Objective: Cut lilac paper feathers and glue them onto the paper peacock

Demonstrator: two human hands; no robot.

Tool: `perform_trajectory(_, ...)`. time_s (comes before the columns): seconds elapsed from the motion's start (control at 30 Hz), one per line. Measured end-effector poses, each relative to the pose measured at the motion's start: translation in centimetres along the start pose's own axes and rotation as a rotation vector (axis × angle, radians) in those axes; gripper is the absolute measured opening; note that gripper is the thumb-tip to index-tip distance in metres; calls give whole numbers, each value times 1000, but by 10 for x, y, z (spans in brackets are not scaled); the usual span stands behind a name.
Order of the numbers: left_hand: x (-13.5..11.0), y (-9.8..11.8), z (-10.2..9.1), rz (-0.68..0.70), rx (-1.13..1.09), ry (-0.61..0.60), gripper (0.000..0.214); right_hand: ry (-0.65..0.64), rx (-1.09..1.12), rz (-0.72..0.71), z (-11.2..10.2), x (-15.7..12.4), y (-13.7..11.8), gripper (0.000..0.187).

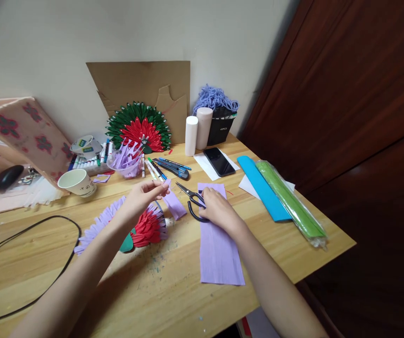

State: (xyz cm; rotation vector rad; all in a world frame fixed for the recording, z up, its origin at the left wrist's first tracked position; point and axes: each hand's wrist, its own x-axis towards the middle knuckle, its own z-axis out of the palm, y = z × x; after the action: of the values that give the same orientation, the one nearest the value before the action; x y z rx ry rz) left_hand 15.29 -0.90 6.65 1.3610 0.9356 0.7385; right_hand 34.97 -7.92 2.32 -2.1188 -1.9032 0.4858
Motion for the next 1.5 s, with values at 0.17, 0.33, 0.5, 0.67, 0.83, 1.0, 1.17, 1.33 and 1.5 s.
perform_trajectory(0.17, 2, -1, -3, 23, -21, 89, 28, 121, 248, 40, -3, 1, -10, 17)
perform_trajectory(0.33, 3, -5, -4, 39, 9, 186, 28, -203, 1100, -69, 7, -8, -33, 48)
perform_trajectory(0.5, 0, -3, 1, 29, 13, 209, 26, -474, 1389, -184, 31, -22, -59, 71)
perform_trajectory(0.67, -2, -3, 4, 42, 10, 198, 27, -396, 1373, -160, 43, -23, -67, 73)
perform_trajectory(0.83, -3, -3, 7, 29, 4, 205, 27, -323, 1285, -148, 43, -24, -69, 75)
perform_trajectory(1.0, -6, -3, 10, 29, 14, 212, 23, -266, 1247, -143, 44, -26, -73, 72)
perform_trajectory(1.17, -5, -5, 11, 26, 6, 216, 23, -231, 1248, -99, 49, -25, -74, 68)
perform_trajectory(1.33, -7, -4, 11, 11, 6, 217, 23, -221, 1299, -54, 58, -25, -74, 64)
perform_trajectory(1.5, -5, -6, 11, -18, -19, 201, 24, -183, 1321, -56, 65, -25, -72, 62)
